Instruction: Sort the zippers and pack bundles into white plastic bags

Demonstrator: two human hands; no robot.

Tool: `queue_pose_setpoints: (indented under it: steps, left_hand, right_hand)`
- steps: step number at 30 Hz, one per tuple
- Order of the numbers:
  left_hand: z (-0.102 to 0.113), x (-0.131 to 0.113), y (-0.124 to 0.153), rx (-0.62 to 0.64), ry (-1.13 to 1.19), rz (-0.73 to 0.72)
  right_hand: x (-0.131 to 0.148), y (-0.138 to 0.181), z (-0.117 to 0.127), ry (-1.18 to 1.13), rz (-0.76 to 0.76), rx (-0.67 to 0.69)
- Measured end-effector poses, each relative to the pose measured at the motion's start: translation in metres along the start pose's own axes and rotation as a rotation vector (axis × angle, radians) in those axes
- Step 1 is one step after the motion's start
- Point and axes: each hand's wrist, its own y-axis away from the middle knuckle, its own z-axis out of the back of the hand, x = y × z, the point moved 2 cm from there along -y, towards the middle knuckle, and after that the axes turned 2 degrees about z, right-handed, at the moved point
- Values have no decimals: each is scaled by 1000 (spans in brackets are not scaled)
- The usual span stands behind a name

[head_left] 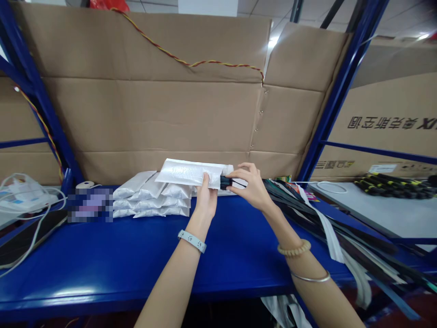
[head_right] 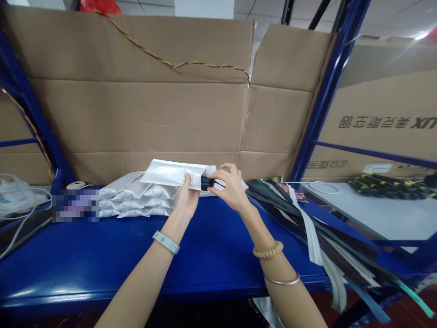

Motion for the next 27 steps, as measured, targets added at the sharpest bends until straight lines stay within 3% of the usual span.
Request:
queue_pose_setpoints:
  steps: [3,11,19,22,27]
  left_hand:
    - [2,4,1,-44,-4,12]
    - [-8,29,22,0,-50,104]
    - [-1,2,7,-75,-72,10]
    - [5,-2,1,-129,-85,-11]
    - [8,-2,1,-112,-105,3]
  right_hand:
    - [3,2,-6,45,7,-70]
    - [0,9,-22,23,-47,-253]
    - [11,6,-15,18,-46,-212]
    - [9,6,-9,39,-53,-213]
    - [3,6,-10,61,-23,-158]
